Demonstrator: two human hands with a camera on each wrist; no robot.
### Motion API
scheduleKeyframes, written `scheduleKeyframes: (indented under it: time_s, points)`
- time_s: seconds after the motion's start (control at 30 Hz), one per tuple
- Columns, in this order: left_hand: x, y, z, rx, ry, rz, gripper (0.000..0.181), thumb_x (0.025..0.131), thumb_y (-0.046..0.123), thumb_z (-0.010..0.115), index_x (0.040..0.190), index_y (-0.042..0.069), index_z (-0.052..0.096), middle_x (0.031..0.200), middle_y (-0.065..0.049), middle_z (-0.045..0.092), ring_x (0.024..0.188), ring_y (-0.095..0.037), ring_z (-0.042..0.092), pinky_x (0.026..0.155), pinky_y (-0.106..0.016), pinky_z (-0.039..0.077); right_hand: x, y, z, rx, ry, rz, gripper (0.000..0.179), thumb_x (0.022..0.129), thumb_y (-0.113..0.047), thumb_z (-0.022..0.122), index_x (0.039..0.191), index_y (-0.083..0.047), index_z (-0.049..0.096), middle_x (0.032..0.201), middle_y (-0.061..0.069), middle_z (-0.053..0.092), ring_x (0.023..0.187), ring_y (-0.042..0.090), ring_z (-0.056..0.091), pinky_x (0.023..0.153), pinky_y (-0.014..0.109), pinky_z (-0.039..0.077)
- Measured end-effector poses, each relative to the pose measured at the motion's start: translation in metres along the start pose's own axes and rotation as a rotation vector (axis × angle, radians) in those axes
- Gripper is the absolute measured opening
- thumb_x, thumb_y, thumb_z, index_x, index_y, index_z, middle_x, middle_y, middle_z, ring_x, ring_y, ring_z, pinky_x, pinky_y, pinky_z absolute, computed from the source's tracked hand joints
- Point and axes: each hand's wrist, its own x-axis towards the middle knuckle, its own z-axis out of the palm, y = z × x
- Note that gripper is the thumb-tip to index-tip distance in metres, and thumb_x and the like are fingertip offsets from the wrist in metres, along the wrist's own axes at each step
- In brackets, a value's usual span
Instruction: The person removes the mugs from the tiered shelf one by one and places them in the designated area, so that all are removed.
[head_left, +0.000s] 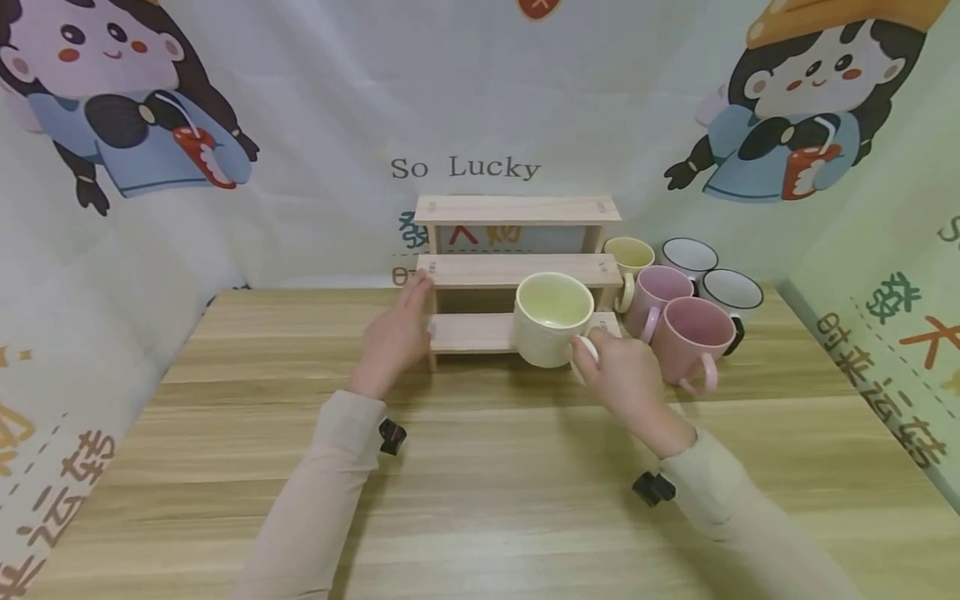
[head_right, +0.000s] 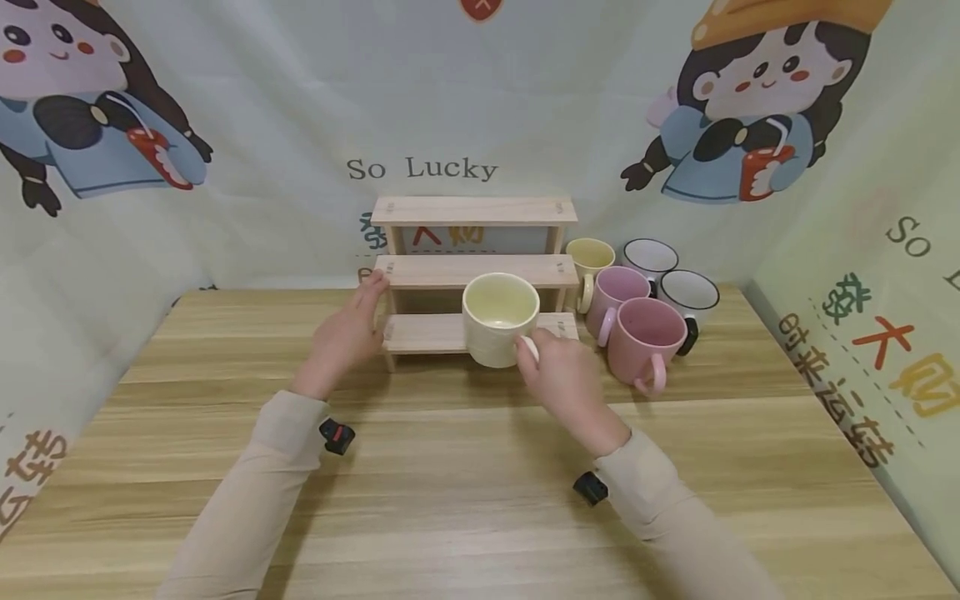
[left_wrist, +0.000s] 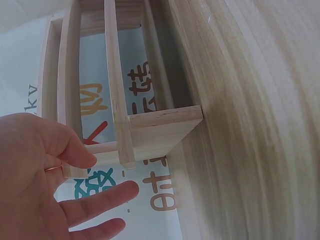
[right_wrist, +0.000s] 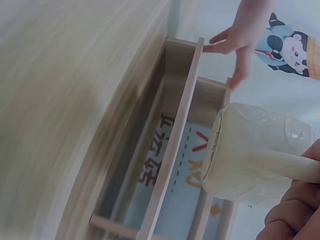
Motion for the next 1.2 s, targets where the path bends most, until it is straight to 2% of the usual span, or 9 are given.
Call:
scheduleKeyframes:
  time_s: [0.13,0.2,0.33,0.4,0.47,0.53,0.8,1.0,1.2]
  points:
    - [0.000,-0.002,-0.001,0.005,-0.009,-0.014,0.081,0.085,0.006,0.060,0.153,0.018,0.018,0.162,0.005,0.005,0.062,-0.024,0.054,0.045,-0.029,0.044,-0.011,0.009,-0.010,0.027,0.052,-0.004,0.033,0.085,-0.015,0.064,0.059,-0.006,0.044,0.046,0.002,0.036,0.040,0.021,0.036,0.038,0.031,0.028]
    - [0.000,-0.002,-0.002,0.009,-0.010,-0.014,0.081,0.085,0.006,0.060,0.153,0.018,0.017,0.162,0.005,0.005,0.065,-0.025,0.055,0.045,-0.029,0.044,-0.017,0.013,-0.015,0.032,0.065,0.018,0.031,0.085,-0.015,0.065,0.061,-0.006,0.048,0.046,0.004,0.040,0.041,0.023,0.039,0.045,0.037,0.036]
    - [0.001,-0.004,-0.002,0.024,-0.016,-0.012,0.081,0.086,0.008,0.060,0.153,0.017,0.016,0.162,0.004,0.005,0.069,-0.025,0.056,0.045,-0.029,0.044,-0.025,0.024,-0.026,0.045,0.107,0.024,0.027,0.082,-0.013,0.066,0.061,-0.006,0.051,0.048,0.006,0.047,0.043,0.024,0.042,0.052,0.044,0.040]
    - [0.001,-0.006,-0.002,0.028,-0.023,-0.016,0.081,0.087,0.009,0.060,0.154,0.018,0.015,0.162,0.004,0.004,0.068,-0.025,0.056,0.045,-0.028,0.044,-0.027,0.030,-0.032,0.053,0.119,0.021,0.027,0.082,-0.011,0.066,0.061,-0.005,0.050,0.049,0.006,0.047,0.043,0.022,0.042,0.050,0.040,0.040]
    - [0.001,-0.007,-0.001,0.026,-0.027,-0.017,0.082,0.087,0.008,0.060,0.154,0.018,0.014,0.162,0.004,0.003,0.066,-0.024,0.055,0.045,-0.028,0.045,-0.028,0.037,-0.039,0.060,0.136,0.015,0.025,0.081,-0.009,0.065,0.061,-0.005,0.050,0.049,0.006,0.047,0.042,0.019,0.039,0.041,0.030,0.033]
    - [0.001,-0.008,-0.001,0.024,-0.026,-0.014,0.083,0.086,0.007,0.059,0.154,0.017,0.013,0.162,0.004,0.002,0.063,-0.023,0.053,0.044,-0.027,0.044,-0.030,0.043,-0.047,0.055,0.144,0.043,0.025,0.081,-0.009,0.065,0.061,-0.005,0.050,0.048,0.005,0.046,0.042,0.016,0.037,0.040,0.025,0.029]
    - [0.002,-0.006,-0.001,0.025,-0.013,-0.002,0.084,0.085,0.006,0.060,0.154,0.018,0.015,0.162,0.004,0.004,0.066,-0.024,0.054,0.045,-0.028,0.045,-0.035,0.073,-0.079,-0.008,0.208,0.076,0.025,0.081,-0.008,0.062,0.060,0.001,0.053,0.045,0.009,0.048,0.040,0.012,0.031,0.037,0.020,0.023]
    - [0.002,-0.003,-0.002,0.033,-0.009,0.003,0.082,0.085,0.007,0.060,0.154,0.018,0.015,0.162,0.004,0.005,0.065,-0.025,0.054,0.045,-0.029,0.044,-0.039,0.095,-0.101,-0.055,0.229,0.137,0.028,0.082,-0.011,0.060,0.059,0.002,0.053,0.043,0.010,0.046,0.040,0.007,0.028,0.036,0.021,0.022]
    - [0.002,0.000,-0.002,0.033,-0.024,0.007,0.084,0.085,0.006,0.060,0.154,0.018,0.015,0.162,0.004,0.005,0.062,-0.023,0.052,0.045,-0.028,0.044,-0.049,0.120,-0.116,-0.065,0.186,0.285,0.035,0.089,-0.014,0.055,0.058,-0.001,0.044,0.044,0.007,0.040,0.040,0.007,0.026,0.036,0.021,0.019]
